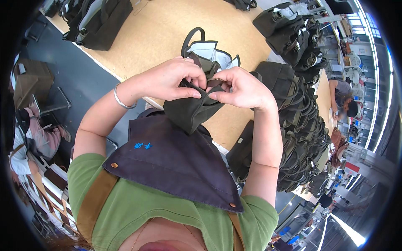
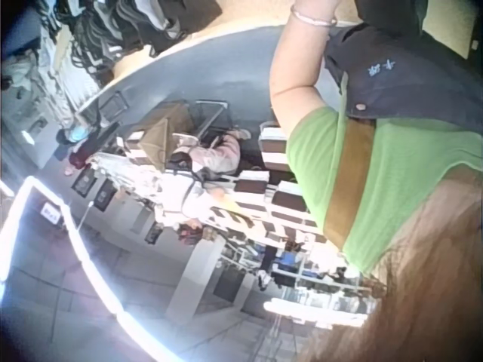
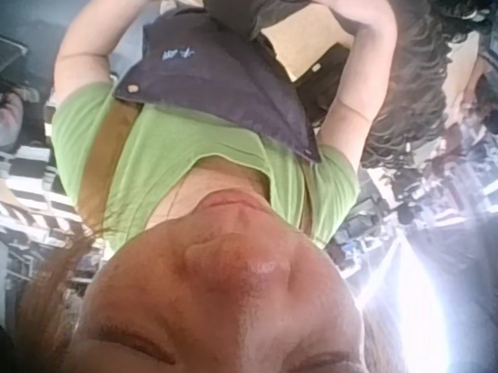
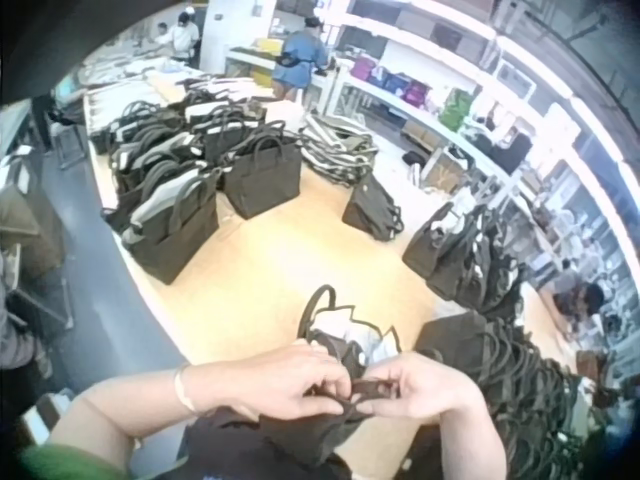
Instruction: The person assembles a small green fabric bag by hand. They repeatedly open and close the zipper, pull the drawstring to cinch the top, and adjust the bag's shape. The person handles multiple similar bags on a wooden workbench in a factory setting.
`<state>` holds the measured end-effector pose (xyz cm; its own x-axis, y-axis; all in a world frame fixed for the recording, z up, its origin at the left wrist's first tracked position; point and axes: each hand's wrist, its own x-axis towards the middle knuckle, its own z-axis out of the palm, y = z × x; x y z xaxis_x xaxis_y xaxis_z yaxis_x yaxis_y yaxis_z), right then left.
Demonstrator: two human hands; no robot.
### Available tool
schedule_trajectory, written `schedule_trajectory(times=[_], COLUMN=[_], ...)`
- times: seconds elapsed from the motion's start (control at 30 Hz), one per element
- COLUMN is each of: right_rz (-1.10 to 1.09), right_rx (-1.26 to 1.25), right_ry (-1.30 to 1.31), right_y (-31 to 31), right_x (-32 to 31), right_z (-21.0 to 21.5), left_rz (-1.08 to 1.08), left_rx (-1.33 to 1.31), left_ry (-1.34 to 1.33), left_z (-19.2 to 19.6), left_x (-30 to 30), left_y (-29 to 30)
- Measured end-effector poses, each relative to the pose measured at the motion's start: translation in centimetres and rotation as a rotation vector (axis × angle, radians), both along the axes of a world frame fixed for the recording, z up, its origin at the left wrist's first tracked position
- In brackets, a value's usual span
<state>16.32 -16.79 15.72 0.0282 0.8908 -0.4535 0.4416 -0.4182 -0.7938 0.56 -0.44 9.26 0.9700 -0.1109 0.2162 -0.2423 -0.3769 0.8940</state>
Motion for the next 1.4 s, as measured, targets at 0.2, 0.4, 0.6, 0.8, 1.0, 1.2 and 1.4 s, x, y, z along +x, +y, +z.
schedule_trajectory(times=[0.2,0.4,0.6,0.8,1.0,1.2,1.4], right_rz=[-0.026,-0.242,-0.328,-0.303,-0.320,-0.329,-0.308], right_rx=[0.085,0.262,0.217,0.468,0.530,0.575,0.546], right_ry=[-0.083,-0.153,-0.191,-0.232,-0.276,-0.258,-0.292], right_y=[0.0,-1.4,-1.9,-3.3,-3.5,-3.5,-3.4], right_x=[-0.3,-2.0,-2.5,-2.4,-2.9,-3.1,-2.9], right_z=[-0.1,-0.5,0.2,-1.4,-1.5,-1.6,-1.8], left_rz=[0.089,0.258,0.090,0.061,0.017,-0.025,-0.043], left_rx=[0.035,-0.119,-0.130,0.167,0.275,0.294,0.237], left_ry=[-0.125,0.015,0.105,0.009,-0.170,-0.182,-0.165], left_z=[-0.9,0.7,0.5,2.6,2.8,3.0,2.5], left_x=[-0.5,-0.4,1.9,2.4,2.8,2.9,2.8], left_y=[-0.9,-1.0,-0.3,0.1,-0.1,-0.1,0.0])
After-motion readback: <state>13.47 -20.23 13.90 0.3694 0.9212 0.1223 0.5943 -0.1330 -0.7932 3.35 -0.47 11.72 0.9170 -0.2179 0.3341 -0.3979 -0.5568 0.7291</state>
